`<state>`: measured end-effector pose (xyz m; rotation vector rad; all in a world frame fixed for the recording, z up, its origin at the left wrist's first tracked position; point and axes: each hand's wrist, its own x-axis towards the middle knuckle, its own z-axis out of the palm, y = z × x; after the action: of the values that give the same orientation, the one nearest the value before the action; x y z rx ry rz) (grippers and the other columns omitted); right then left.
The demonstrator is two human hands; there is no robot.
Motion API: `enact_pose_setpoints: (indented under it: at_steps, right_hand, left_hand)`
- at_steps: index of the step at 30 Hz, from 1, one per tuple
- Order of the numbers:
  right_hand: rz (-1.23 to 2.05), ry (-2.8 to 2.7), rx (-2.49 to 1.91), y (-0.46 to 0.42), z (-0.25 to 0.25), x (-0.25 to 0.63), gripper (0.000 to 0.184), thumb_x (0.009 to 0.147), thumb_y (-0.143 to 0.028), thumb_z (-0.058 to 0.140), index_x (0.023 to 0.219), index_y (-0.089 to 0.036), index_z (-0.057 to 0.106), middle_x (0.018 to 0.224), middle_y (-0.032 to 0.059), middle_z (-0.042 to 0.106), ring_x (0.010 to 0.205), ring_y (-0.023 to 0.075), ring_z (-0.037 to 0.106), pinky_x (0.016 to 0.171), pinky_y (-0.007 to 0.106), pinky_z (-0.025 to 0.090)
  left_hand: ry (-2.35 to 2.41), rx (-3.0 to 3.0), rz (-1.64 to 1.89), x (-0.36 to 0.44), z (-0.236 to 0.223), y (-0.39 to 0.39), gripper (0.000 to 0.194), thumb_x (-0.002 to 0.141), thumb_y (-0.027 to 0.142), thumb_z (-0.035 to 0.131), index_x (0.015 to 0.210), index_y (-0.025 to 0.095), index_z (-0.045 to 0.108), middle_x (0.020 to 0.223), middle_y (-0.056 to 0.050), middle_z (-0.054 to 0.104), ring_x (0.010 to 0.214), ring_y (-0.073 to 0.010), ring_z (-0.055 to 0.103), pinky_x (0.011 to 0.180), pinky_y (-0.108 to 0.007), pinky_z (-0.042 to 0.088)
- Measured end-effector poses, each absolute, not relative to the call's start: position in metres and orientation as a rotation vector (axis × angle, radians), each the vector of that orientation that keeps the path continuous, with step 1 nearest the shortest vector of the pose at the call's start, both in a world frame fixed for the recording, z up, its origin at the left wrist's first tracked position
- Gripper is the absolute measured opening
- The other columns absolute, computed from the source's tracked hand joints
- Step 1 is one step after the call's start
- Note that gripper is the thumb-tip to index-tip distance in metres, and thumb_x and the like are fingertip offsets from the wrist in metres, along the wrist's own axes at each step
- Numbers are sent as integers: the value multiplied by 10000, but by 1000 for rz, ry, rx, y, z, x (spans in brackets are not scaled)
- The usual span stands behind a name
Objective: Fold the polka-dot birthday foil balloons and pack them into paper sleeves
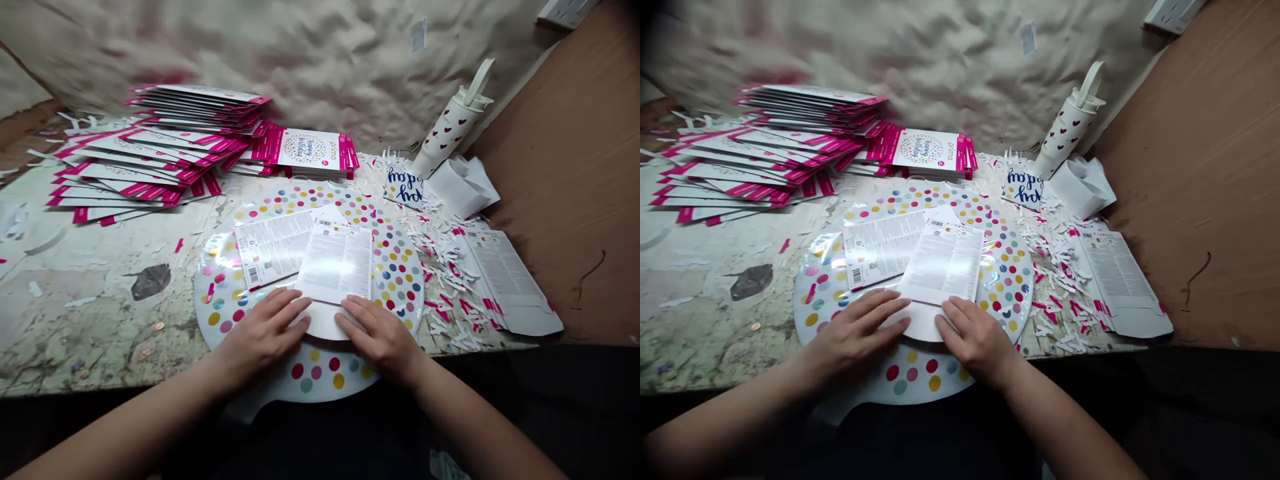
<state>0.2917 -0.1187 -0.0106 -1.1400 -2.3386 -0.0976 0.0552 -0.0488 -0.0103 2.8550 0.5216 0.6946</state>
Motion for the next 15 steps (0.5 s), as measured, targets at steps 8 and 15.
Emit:
enact_pose_setpoints:
  at_steps: [8, 15]
  right_hand:
    - [199, -2352, -1417, -127, -12, 290, 213, 869, -175, 454, 993, -140, 623, 936, 112, 637, 924, 218, 565, 803, 373, 493]
    - [445, -2033, -1949, -94, 5, 297, 107, 800, -286, 583, 845, -189, 579, 851, 44, 603, 791, 185, 565, 693, 328, 482]
  left_hand:
    - [524, 2765, 309, 77, -7, -49, 264, 877, 207, 398, 1038, 131, 592, 1122, -121, 621, 1043, -264, 539, 913, -427, 443]
    - [1199, 2423, 218, 102, 2, -27, 258, 781, 421, 554, 854, 174, 552, 885, -72, 563, 838, -241, 543, 696, -348, 454]
